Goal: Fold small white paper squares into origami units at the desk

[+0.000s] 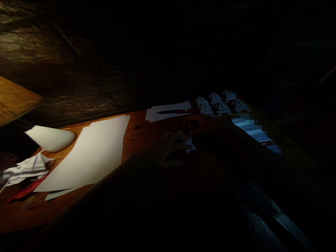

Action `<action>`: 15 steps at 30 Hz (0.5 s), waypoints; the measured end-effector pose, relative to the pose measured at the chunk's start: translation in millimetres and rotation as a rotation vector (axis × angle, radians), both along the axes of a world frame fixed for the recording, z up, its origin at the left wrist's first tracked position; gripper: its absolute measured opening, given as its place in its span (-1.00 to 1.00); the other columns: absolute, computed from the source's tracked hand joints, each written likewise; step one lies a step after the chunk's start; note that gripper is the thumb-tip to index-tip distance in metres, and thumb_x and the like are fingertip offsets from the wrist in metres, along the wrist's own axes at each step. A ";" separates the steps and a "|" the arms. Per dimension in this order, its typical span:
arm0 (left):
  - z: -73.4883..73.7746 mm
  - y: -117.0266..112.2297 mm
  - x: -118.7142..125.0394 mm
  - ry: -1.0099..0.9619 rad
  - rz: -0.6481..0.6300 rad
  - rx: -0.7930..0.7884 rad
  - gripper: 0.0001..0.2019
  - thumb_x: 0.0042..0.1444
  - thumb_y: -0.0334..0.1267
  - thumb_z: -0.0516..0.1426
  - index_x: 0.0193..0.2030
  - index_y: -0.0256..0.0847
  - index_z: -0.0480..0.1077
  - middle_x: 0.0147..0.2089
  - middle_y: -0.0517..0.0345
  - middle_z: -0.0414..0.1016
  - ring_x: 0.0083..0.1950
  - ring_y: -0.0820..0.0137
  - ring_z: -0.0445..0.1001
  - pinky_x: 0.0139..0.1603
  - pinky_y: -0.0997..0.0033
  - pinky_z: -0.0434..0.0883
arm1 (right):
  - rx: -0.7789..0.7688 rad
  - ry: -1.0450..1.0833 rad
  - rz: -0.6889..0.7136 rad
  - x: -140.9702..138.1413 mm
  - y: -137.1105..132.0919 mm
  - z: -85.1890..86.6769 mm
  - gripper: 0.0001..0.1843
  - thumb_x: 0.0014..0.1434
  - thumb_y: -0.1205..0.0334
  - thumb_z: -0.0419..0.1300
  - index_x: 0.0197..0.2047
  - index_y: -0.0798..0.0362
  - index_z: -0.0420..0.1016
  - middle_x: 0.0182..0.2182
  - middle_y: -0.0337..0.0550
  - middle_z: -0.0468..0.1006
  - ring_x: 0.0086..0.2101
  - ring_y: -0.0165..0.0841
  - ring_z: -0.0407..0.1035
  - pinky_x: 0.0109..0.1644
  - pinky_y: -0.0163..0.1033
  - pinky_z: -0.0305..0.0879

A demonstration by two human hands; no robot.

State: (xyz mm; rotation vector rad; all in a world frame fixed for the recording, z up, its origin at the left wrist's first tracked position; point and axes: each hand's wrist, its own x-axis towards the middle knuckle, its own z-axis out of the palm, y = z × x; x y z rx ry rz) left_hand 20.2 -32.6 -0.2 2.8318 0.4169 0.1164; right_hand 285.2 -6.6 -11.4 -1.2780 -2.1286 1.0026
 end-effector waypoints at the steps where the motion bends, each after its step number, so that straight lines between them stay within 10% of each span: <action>1: -2.1 0.2 -1.9 -0.018 -0.008 0.006 -0.35 0.21 0.09 0.20 0.40 0.03 0.22 0.41 -0.05 0.19 0.35 -0.04 0.22 0.31 -0.18 0.26 | 0.015 -0.010 -0.007 -0.3 -1.8 0.4 -0.51 0.02 0.32 0.38 0.06 0.11 0.53 -0.20 -0.10 0.59 -0.24 -0.34 0.46 -0.15 -0.23 0.41; 15: 15.4 -8.5 -5.1 -0.056 -0.061 0.032 -0.49 0.26 -0.03 0.19 0.31 -0.06 0.33 0.43 -0.05 0.27 0.44 0.08 0.24 0.39 -0.08 0.19 | 0.066 -0.076 -0.089 -8.6 -14.5 5.2 -0.56 0.11 0.14 0.36 0.04 0.09 0.52 -0.21 -0.09 0.58 -0.26 -0.34 0.45 -0.19 -0.26 0.36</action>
